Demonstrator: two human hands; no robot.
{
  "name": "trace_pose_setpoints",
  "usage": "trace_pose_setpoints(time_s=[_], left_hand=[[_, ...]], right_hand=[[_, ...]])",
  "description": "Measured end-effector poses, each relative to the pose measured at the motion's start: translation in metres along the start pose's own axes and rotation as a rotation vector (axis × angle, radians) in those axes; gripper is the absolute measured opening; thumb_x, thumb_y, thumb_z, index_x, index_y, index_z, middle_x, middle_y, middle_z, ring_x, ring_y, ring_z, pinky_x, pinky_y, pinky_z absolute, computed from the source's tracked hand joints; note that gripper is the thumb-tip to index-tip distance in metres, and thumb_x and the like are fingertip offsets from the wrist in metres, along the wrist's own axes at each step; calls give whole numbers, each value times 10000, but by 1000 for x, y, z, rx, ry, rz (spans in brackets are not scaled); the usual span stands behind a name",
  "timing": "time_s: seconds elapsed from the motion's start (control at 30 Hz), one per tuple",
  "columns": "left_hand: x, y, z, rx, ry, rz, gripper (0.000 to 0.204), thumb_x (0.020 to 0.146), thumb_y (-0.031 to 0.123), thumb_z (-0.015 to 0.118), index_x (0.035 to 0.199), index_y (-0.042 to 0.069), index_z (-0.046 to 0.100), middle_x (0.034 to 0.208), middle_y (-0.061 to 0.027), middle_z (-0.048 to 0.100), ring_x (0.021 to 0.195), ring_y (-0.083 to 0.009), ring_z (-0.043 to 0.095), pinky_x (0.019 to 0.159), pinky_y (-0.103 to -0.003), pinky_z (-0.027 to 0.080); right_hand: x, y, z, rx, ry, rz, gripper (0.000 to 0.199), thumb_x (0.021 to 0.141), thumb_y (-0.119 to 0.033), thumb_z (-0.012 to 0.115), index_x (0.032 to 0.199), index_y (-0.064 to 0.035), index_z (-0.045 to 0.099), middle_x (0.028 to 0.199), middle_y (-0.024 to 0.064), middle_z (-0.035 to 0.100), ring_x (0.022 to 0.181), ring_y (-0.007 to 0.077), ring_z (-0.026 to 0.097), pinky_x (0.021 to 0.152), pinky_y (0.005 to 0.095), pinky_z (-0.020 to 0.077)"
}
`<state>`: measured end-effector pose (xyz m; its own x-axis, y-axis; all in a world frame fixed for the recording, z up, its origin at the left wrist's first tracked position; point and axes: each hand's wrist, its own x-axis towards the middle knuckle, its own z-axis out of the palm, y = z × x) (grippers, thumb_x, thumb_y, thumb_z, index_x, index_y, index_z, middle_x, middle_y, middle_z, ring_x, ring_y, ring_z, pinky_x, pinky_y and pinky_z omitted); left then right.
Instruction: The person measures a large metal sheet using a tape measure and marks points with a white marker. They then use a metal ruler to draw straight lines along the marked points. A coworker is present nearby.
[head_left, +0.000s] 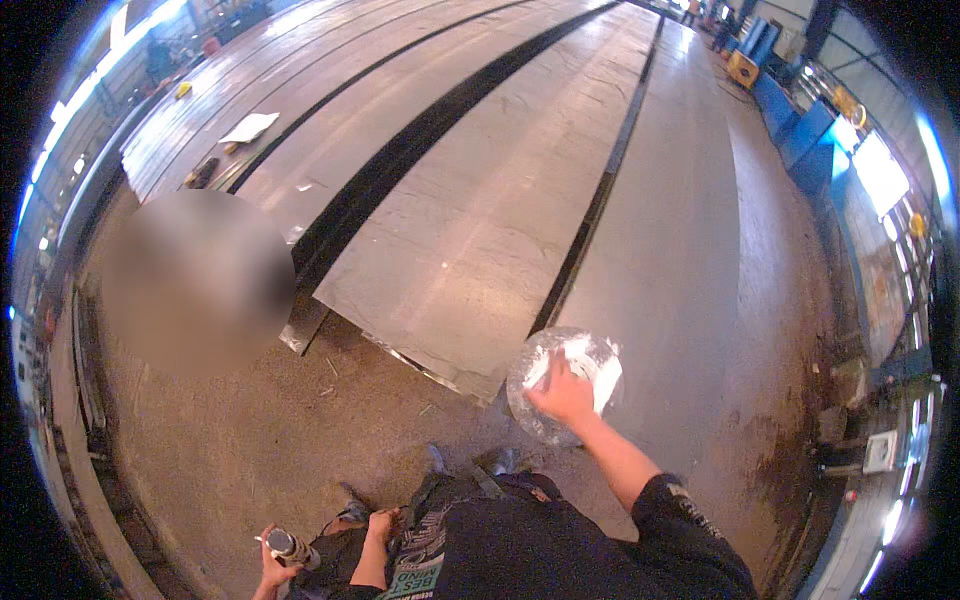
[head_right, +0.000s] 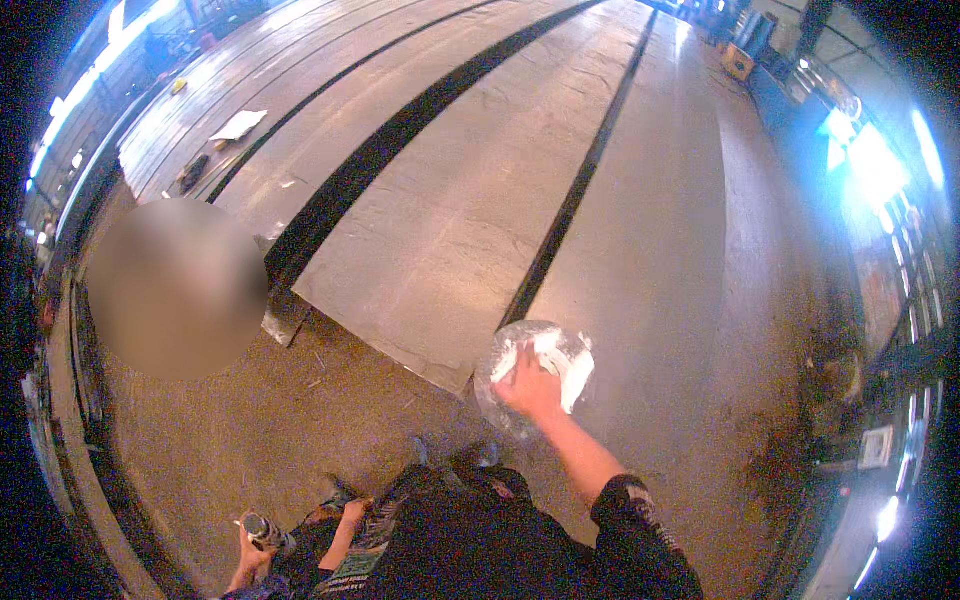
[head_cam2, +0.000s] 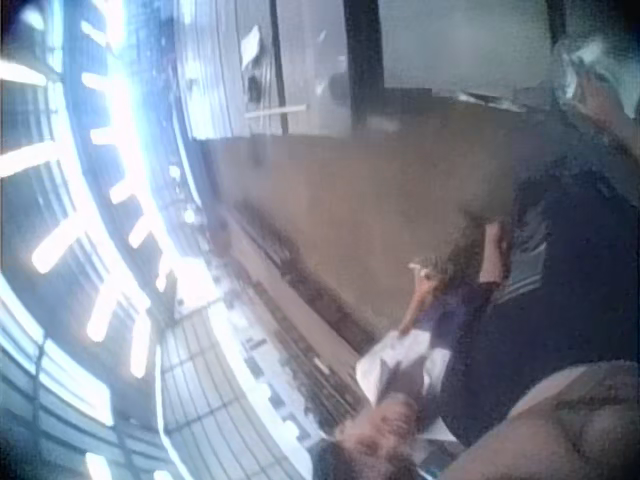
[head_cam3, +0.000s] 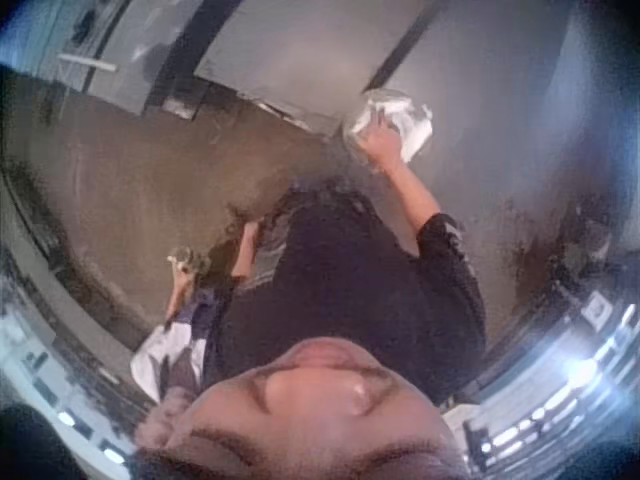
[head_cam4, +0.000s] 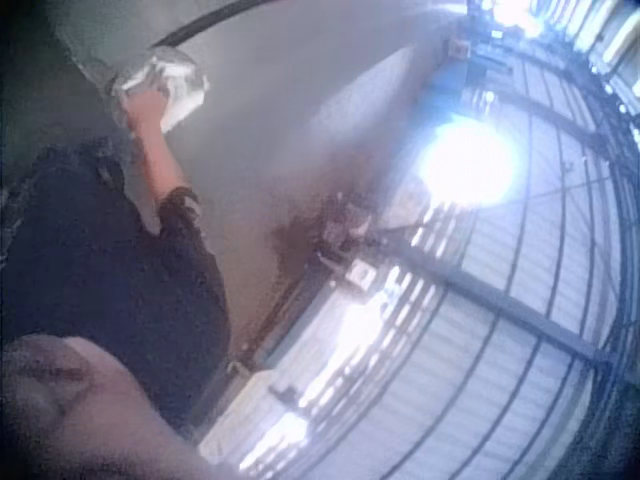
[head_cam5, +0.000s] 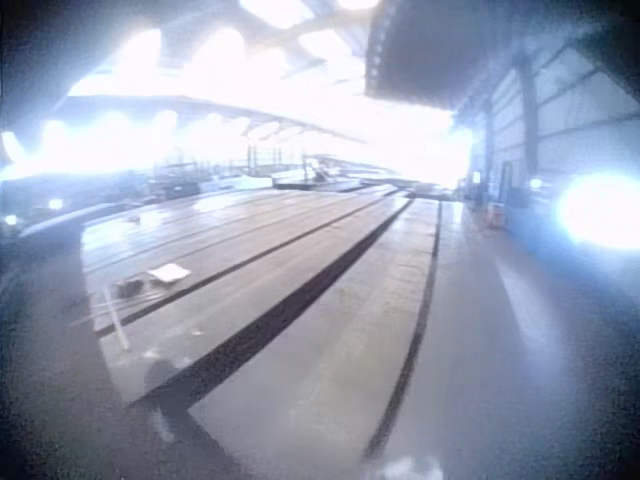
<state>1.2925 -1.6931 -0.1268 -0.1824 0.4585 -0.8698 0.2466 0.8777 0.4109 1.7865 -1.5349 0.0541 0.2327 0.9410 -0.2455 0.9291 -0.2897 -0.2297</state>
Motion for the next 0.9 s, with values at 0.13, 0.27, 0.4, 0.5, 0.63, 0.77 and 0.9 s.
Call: trace_pose_setpoints(time_s=[0.13, 0.27, 0.4, 0.5, 0.63, 0.77, 0.9], left_hand=[[-1, 9, -3, 142, 7, 59, 315, 939, 169, 679, 1179, -35, 665, 877, -158, 709, 659, -263, 660, 530, -397, 503], [26, 20, -29, 463, 34, 273, 308, 930, 208, 695, 1120, -34, 704, 997, -165, 723, 807, -277, 678, 661, -410, 533], [-4, 59, 28, 50, -82, 74, 280, 904, 228, 712, 1009, -28, 756, 1045, -164, 734, 912, -282, 676, 755, -420, 530], [53, 33, -19, 314, 72, 110, 291, 901, 179, 691, 1073, -50, 737, 999, -170, 738, 901, -245, 676, 732, -409, 529], [33, 35, -6, 289, -18, 72, 353, 893, 214, 709, 1105, -68, 720, 1015, -190, 734, 897, -236, 675, 752, -408, 529], [35, 39, -6, 444, 37, 204, 341, 879, 237, 735, 1055, -56, 740, 984, -181, 739, 869, -237, 680, 774, -396, 528], [29, 32, 2, 404, -23, 263, 318, 888, 253, 740, 1043, -24, 755, 916, -154, 743, 803, -240, 679, 673, -396, 543]], right_hand=[[10, 3, 6, -53, 66, 109, 1087, 813, -747, 566, 1557, -14, 265, 1584, 245, 326, 1128, 384, 662, 790, 469, 581], [-6, -28, 32, -110, 89, -121, 1083, 801, -726, 593, 1541, 2, 283, 1563, 281, 338, 1271, 425, 541, 766, 498, 588], [10, 24, 8, 52, -9, 70, 1126, 792, -742, 581, 1562, 2, 232, 1571, 285, 319, 1300, 506, 474, 792, 512, 590], [1, -28, 27, -164, 79, -109, 1130, 791, -733, 581, 1573, -5, 212, 1567, 272, 338, 1114, 460, 635, 777, 479, 588], [12, -1, 4, 50, -78, 12, 1105, 797, -704, 601, 1585, -39, 204, 1552, 283, 353, 994, 418, 697, 772, 455, 587], [23, 6, 9, 36, 26, 0, 1084, 784, -708, 601, 1578, -59, 249, 1570, 272, 331, 1026, 385, 694, 786, 447, 590], [24, 24, 4, 45, 11, -40, 1073, 786, -702, 594, 1569, -42, 274, 1622, 225, 259, 1111, 352, 677, 811, 517, 573]])
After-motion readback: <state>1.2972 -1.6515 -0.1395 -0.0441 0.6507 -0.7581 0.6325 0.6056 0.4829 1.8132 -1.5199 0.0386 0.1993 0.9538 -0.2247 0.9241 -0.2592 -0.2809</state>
